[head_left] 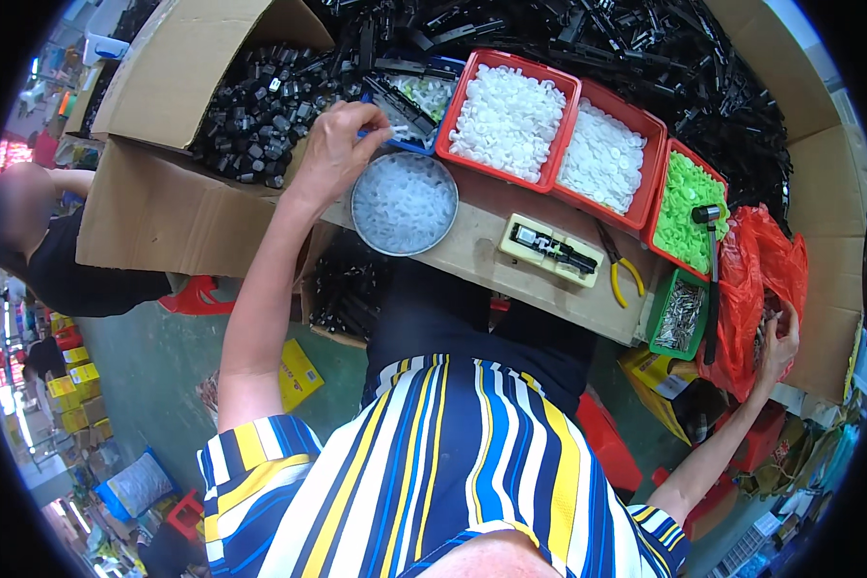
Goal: Assemble small plastic components using a jig, hammer, and pliers on a factory workbench.
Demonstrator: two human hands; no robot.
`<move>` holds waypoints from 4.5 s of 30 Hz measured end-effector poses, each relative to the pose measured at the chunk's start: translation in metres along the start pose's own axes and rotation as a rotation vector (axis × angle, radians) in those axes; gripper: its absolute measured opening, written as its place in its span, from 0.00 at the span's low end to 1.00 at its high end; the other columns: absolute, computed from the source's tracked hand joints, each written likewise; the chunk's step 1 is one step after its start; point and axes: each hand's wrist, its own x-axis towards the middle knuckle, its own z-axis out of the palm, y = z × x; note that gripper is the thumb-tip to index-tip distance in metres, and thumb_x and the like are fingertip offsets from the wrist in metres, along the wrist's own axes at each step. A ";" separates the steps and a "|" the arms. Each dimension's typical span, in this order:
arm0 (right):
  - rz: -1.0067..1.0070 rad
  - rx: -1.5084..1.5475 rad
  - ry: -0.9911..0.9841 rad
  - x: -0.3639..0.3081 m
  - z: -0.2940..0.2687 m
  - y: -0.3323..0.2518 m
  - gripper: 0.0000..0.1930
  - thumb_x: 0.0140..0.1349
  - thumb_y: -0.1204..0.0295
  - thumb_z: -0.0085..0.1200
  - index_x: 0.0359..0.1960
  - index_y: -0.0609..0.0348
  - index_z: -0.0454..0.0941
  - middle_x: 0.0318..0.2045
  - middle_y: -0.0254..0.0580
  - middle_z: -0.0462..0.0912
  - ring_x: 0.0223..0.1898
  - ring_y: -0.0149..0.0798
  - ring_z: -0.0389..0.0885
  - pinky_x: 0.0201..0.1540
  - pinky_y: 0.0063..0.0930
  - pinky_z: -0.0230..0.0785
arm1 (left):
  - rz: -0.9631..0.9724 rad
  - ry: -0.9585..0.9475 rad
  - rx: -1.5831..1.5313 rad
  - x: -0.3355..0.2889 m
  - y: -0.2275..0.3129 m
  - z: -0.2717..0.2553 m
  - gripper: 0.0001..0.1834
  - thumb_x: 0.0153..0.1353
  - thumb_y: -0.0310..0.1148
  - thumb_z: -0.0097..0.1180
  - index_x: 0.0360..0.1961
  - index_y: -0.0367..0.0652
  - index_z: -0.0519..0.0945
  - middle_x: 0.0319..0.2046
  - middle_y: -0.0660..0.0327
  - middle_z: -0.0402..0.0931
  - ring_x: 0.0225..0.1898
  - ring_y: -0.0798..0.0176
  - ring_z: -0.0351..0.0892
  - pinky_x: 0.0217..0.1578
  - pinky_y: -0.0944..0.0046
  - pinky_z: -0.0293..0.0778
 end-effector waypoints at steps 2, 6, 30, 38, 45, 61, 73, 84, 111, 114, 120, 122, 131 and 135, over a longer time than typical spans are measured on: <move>-0.039 -0.035 0.057 -0.001 -0.006 -0.017 0.14 0.67 0.74 0.54 0.54 0.62 0.78 0.43 0.41 0.84 0.41 0.31 0.79 0.48 0.26 0.71 | 0.072 -0.022 0.001 -0.007 0.009 -0.006 0.05 0.53 0.27 0.64 0.27 0.37 0.82 0.29 0.53 0.80 0.36 0.50 0.78 0.39 0.53 0.72; -0.173 0.173 0.041 -0.007 -0.005 -0.075 0.12 0.67 0.77 0.55 0.51 0.64 0.79 0.41 0.37 0.82 0.42 0.29 0.79 0.47 0.23 0.71 | 0.159 -0.097 0.039 -0.024 0.017 0.008 0.05 0.53 0.27 0.64 0.28 0.36 0.82 0.27 0.53 0.78 0.38 0.48 0.76 0.40 0.52 0.73; -0.088 1.166 -0.448 -0.111 0.111 -0.354 0.07 0.63 0.81 0.59 0.42 0.68 0.80 0.32 0.35 0.83 0.29 0.24 0.81 0.32 0.17 0.73 | -0.390 -0.078 -1.101 -0.054 0.103 0.045 0.07 0.62 0.27 0.64 0.39 0.35 0.85 0.32 0.67 0.82 0.29 0.80 0.74 0.31 0.77 0.69; -0.039 1.084 -0.356 -0.115 0.124 -0.337 0.07 0.60 0.79 0.62 0.40 0.65 0.82 0.30 0.33 0.83 0.28 0.21 0.78 0.30 0.15 0.68 | -0.036 0.211 -0.221 -0.072 0.080 0.021 0.04 0.53 0.22 0.65 0.32 0.37 0.84 0.31 0.56 0.81 0.35 0.56 0.79 0.37 0.61 0.74; -0.026 1.053 -0.381 -0.115 0.129 -0.323 0.07 0.59 0.81 0.62 0.40 0.67 0.82 0.31 0.34 0.82 0.29 0.23 0.79 0.32 0.16 0.67 | 0.199 0.082 0.240 -0.137 0.043 0.031 0.10 0.48 0.19 0.67 0.34 0.37 0.82 0.34 0.57 0.78 0.40 0.51 0.77 0.41 0.55 0.74; -0.044 1.135 -0.595 -0.125 0.132 -0.357 0.05 0.64 0.78 0.57 0.40 0.66 0.80 0.30 0.35 0.83 0.29 0.24 0.81 0.29 0.17 0.74 | -0.060 0.237 -0.308 -0.114 0.076 0.029 0.05 0.53 0.20 0.67 0.32 0.36 0.84 0.31 0.57 0.82 0.35 0.58 0.79 0.38 0.62 0.74; 0.123 1.422 -0.683 -0.126 0.138 -0.346 0.08 0.68 0.74 0.56 0.42 0.69 0.78 0.28 0.38 0.81 0.28 0.25 0.80 0.28 0.18 0.74 | -0.086 0.031 -0.771 -0.082 0.116 0.070 0.06 0.55 0.23 0.67 0.34 0.36 0.85 0.33 0.59 0.82 0.36 0.65 0.78 0.36 0.68 0.72; 0.127 1.357 -0.745 -0.123 0.134 -0.339 0.08 0.68 0.74 0.57 0.41 0.68 0.79 0.27 0.38 0.82 0.27 0.24 0.79 0.27 0.17 0.73 | -0.263 -0.236 -0.871 -0.074 0.115 0.077 0.06 0.60 0.22 0.64 0.39 0.33 0.84 0.34 0.62 0.80 0.34 0.74 0.75 0.34 0.74 0.69; 0.166 1.040 -0.638 -0.109 0.154 -0.282 0.05 0.66 0.75 0.57 0.37 0.66 0.79 0.25 0.31 0.80 0.27 0.21 0.79 0.25 0.16 0.70 | 0.311 -0.135 -0.378 -0.044 0.136 0.131 0.11 0.50 0.22 0.66 0.37 0.35 0.82 0.34 0.55 0.76 0.39 0.53 0.75 0.40 0.56 0.73; 0.170 0.995 -0.643 -0.110 0.156 -0.281 0.05 0.64 0.76 0.59 0.36 0.65 0.80 0.22 0.28 0.78 0.24 0.19 0.75 0.24 0.16 0.65 | 0.315 -0.145 -0.376 -0.043 0.137 0.131 0.11 0.50 0.23 0.66 0.36 0.37 0.82 0.33 0.56 0.74 0.38 0.53 0.74 0.40 0.56 0.72; 0.031 0.826 -0.564 -0.109 0.165 -0.272 0.06 0.59 0.76 0.62 0.33 0.64 0.78 0.16 0.26 0.72 0.19 0.17 0.65 0.23 0.19 0.56 | 0.389 -0.134 -0.268 -0.039 0.137 0.138 0.09 0.51 0.27 0.66 0.35 0.41 0.83 0.30 0.58 0.70 0.37 0.56 0.72 0.37 0.57 0.70; 0.028 0.831 -0.549 -0.109 0.166 -0.273 0.06 0.59 0.76 0.62 0.33 0.64 0.78 0.16 0.26 0.72 0.19 0.18 0.65 0.23 0.19 0.56 | 0.406 -0.127 -0.256 -0.037 0.138 0.139 0.09 0.51 0.27 0.66 0.35 0.41 0.83 0.30 0.59 0.70 0.36 0.56 0.72 0.37 0.57 0.69; -0.012 0.835 -0.506 -0.098 0.140 -0.273 0.08 0.60 0.74 0.62 0.36 0.64 0.78 0.21 0.32 0.78 0.21 0.20 0.71 0.25 0.19 0.63 | 0.386 -0.146 -0.259 -0.038 0.145 0.131 0.09 0.51 0.24 0.66 0.36 0.38 0.83 0.30 0.56 0.71 0.35 0.53 0.72 0.36 0.56 0.70; -0.184 0.663 -0.323 -0.049 0.106 -0.284 0.07 0.61 0.74 0.60 0.35 0.65 0.80 0.23 0.39 0.81 0.23 0.26 0.76 0.27 0.24 0.68 | 0.383 -0.131 -0.271 -0.040 0.143 0.131 0.10 0.51 0.24 0.66 0.36 0.37 0.83 0.30 0.55 0.72 0.35 0.53 0.73 0.36 0.55 0.71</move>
